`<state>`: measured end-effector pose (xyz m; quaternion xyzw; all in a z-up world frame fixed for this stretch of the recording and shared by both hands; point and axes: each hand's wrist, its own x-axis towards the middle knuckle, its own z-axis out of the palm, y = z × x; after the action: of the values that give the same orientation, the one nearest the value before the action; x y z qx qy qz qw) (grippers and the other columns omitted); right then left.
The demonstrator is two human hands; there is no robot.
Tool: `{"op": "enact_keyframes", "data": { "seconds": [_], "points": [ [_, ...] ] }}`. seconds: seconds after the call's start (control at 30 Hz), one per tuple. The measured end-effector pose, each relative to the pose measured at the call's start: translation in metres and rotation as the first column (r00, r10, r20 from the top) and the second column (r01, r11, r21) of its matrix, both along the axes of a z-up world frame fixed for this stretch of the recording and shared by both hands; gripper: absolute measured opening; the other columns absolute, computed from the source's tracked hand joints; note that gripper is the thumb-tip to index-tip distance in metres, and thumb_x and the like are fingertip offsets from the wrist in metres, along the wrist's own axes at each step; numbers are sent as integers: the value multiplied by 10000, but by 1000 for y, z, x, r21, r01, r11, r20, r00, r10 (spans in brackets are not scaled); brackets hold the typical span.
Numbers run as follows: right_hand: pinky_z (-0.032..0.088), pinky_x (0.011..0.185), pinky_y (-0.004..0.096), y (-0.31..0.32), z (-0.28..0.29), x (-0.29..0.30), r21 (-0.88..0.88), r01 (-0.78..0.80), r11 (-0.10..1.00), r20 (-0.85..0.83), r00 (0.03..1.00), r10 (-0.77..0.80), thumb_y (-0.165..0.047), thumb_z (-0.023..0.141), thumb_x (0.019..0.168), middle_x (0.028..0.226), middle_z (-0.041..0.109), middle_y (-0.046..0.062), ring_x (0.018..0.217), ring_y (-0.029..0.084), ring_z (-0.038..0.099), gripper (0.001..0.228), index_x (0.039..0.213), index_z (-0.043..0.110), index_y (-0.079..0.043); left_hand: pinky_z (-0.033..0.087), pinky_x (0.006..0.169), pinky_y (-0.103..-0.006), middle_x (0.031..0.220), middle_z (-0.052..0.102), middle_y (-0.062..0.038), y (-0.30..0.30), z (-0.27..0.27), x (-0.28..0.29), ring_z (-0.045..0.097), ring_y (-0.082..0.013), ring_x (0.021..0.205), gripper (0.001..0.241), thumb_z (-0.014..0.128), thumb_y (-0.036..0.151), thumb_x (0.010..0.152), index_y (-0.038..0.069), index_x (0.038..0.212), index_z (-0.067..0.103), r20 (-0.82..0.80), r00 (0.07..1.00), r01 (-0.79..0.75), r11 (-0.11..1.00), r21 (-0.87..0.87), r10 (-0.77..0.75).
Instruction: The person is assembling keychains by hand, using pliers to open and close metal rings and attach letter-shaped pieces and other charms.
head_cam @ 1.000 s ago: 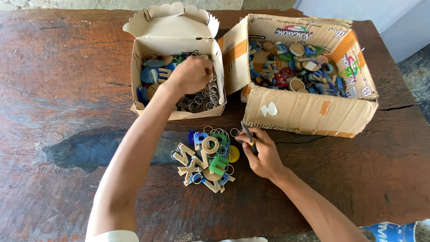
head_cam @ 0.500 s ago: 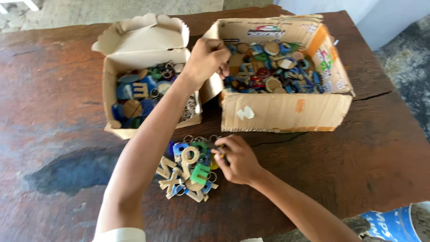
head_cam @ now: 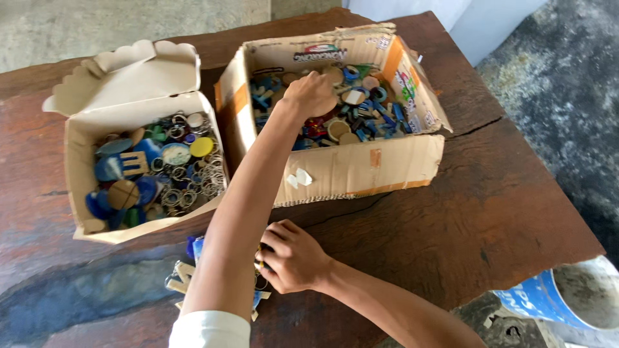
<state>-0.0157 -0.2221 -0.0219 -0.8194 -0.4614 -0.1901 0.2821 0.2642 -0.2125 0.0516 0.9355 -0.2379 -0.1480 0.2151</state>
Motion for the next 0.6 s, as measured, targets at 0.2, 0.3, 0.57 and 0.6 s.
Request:
{"op": "enact_keyframes", "data": {
  "seconds": [0.2, 0.3, 0.57, 0.6],
  "points": [
    [534, 945, 554, 0, -11, 1, 90, -11, 996, -11, 1000, 12, -33, 581, 748, 816, 588, 168, 858, 383, 579, 85, 673, 546, -51, 586, 703, -493, 1084, 695, -141, -42, -52, 36, 705, -381, 912, 361, 598, -154, 875, 26, 1173, 695, 135, 980, 96, 940, 329, -148],
    [532, 941, 556, 0, -18, 3, 100, -18, 995, 1, 1000, 18, -23, 562, 730, 754, 538, 135, 822, 370, 553, 150, 642, 462, -92, 571, 758, -558, 1111, 667, -165, -48, -41, 39, 685, -415, 934, 407, 606, -175, 856, 7, 1220, 618, 171, 972, 116, 960, 256, -163],
    [469, 826, 470, -2, -44, 3, 71, -25, 997, -124, 992, 33, -173, 665, 787, 679, 410, 37, 744, 290, 471, 341, 652, 352, -156, 589, 751, -487, 1008, 705, -131, -65, -62, 64, 705, -375, 897, 233, 646, -114, 874, 36, 1028, 736, 232, 950, 113, 925, 363, -207],
    [459, 809, 462, -2, -45, 3, 55, -24, 998, -134, 990, 31, -133, 656, 747, 652, 380, 27, 712, 279, 445, 351, 635, 325, -164, 583, 758, -465, 950, 724, -99, -65, -64, 67, 713, -352, 868, 207, 655, -103, 867, 52, 963, 753, 235, 952, 91, 914, 396, -197]
  ]
}}
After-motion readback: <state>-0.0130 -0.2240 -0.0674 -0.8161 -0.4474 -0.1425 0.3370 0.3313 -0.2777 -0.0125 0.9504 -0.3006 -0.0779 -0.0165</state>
